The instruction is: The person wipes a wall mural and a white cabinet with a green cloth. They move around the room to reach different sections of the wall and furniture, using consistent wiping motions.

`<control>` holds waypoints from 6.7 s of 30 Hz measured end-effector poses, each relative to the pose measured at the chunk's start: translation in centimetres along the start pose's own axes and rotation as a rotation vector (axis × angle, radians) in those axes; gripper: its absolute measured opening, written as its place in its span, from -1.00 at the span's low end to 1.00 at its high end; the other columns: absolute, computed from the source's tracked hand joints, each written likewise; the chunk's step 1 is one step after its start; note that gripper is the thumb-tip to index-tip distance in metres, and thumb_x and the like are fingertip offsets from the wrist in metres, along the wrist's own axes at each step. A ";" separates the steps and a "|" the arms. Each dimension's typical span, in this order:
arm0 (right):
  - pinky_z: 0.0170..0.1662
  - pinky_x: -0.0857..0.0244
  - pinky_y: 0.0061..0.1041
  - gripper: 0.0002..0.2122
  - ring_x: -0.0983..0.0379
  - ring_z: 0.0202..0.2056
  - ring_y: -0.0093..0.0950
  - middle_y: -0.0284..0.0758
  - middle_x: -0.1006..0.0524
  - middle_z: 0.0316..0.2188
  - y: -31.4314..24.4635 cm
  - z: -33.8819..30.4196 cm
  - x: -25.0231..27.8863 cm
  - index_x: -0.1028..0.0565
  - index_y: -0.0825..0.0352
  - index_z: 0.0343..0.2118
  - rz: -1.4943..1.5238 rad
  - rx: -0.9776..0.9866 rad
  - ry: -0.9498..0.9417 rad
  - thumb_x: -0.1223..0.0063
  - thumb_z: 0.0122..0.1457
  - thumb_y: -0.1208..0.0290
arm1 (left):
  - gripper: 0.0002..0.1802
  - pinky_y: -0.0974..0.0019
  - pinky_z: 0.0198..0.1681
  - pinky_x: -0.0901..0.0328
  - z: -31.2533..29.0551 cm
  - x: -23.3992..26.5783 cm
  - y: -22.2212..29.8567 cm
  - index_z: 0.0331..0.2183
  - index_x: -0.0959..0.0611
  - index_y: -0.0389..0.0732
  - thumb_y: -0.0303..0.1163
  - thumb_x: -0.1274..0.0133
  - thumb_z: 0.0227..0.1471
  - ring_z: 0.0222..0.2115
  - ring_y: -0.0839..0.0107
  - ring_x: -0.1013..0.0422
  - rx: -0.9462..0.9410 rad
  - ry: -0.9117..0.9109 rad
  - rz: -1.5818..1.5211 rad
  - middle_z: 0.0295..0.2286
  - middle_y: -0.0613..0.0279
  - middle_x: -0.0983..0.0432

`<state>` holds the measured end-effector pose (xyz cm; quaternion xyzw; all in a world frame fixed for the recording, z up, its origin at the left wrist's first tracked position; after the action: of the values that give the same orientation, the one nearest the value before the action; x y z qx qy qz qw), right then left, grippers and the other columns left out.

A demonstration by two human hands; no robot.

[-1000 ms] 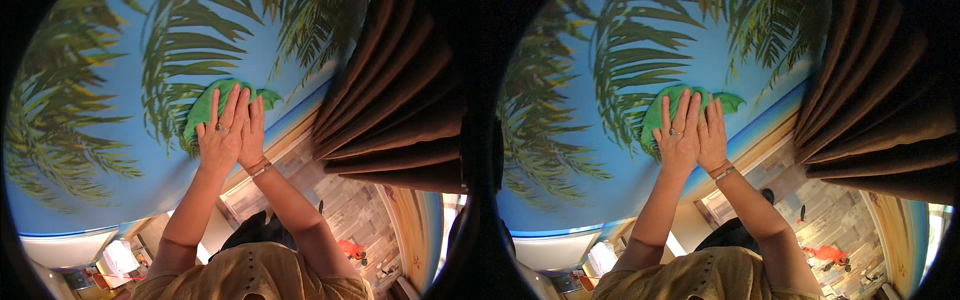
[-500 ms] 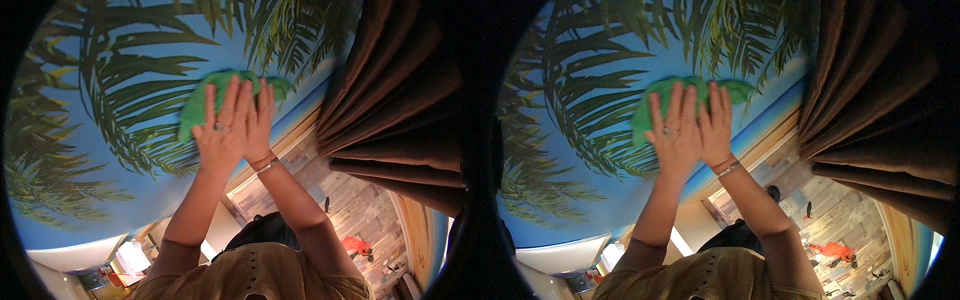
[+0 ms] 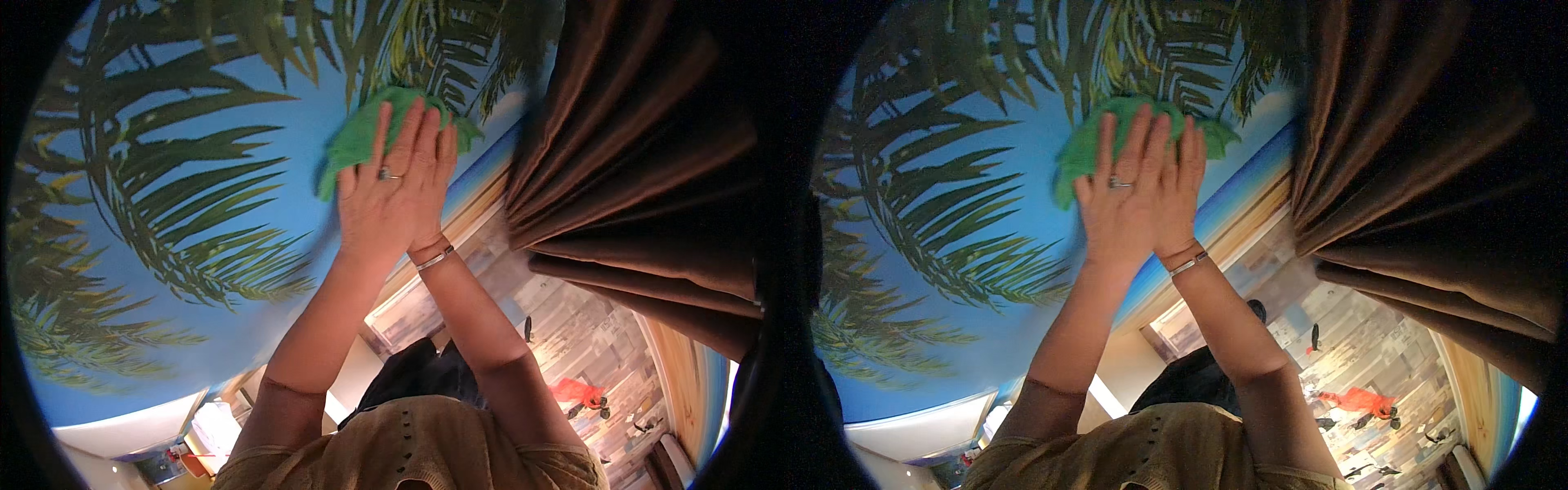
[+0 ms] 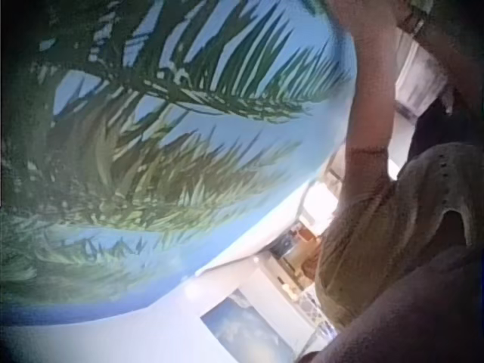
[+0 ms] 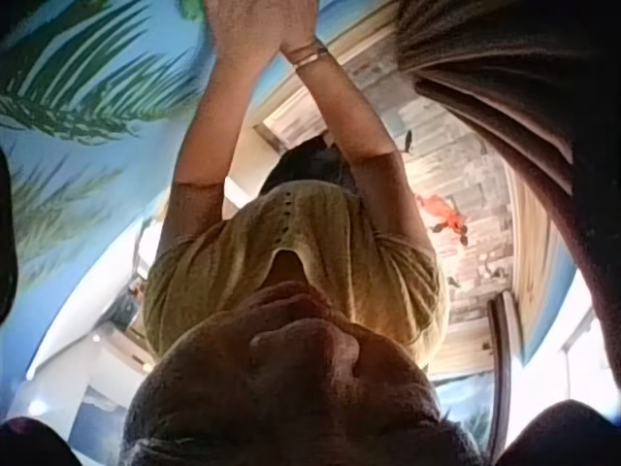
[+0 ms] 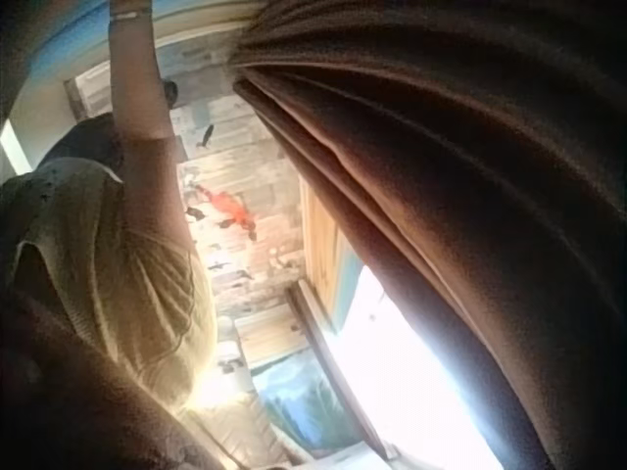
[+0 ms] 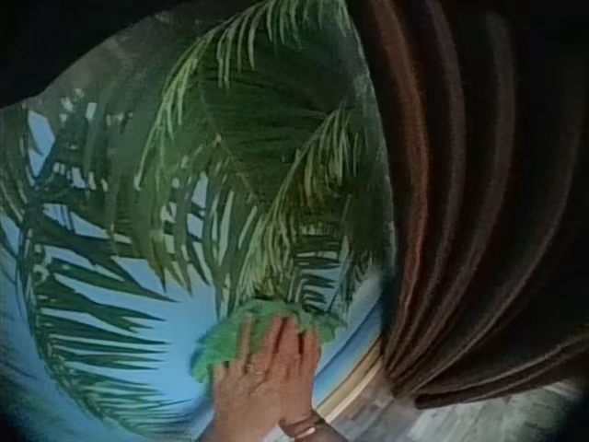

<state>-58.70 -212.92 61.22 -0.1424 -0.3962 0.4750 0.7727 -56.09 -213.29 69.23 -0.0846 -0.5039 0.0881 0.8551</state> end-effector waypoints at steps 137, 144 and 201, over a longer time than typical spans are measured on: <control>0.16 0.06 0.36 -0.59 -0.02 0.29 0.08 0.00 -0.17 0.28 -13.4 -29.0 -3.6 -0.42 0.29 0.12 0.231 1.170 0.484 0.00 0.24 0.25 | -0.45 -0.48 0.20 0.18 -41.1 -3.0 -6.7 0.20 -0.43 -0.02 -0.18 0.07 0.19 0.29 -0.16 0.06 0.531 1.025 0.518 0.27 0.26 -0.17; 0.22 0.10 0.27 -0.53 0.01 0.30 0.10 0.03 -0.12 0.31 -13.2 -26.6 -3.0 -0.35 0.32 0.18 0.194 1.068 0.533 0.07 0.30 0.15 | -0.45 -0.51 0.21 0.21 -38.0 -1.2 -6.4 0.17 -0.45 -0.07 -0.14 0.06 0.18 0.28 -0.19 0.07 0.440 1.052 0.456 0.24 0.23 -0.20; 0.21 -0.02 0.09 -0.63 -0.03 0.34 -0.20 -0.21 -0.18 0.33 -19.5 -46.9 -14.2 -0.44 0.19 0.11 0.284 1.408 0.112 0.04 0.24 0.28 | -0.38 -0.29 0.31 0.25 -61.8 -12.0 -12.4 0.28 -0.21 -0.25 -0.29 0.20 0.24 0.32 -0.16 0.15 0.888 1.006 0.199 0.32 -0.01 0.02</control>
<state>-14.85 -227.47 35.80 0.3150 0.0665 0.7057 0.6311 -6.86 -231.62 32.43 0.1981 0.0495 0.3152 0.9268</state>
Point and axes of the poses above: each hand's wrist, its own z-axis towards the middle knuckle, its own x-axis out of the back of the hand, y = z × x, the point moved 10 cm from there along z, towards the middle knuckle
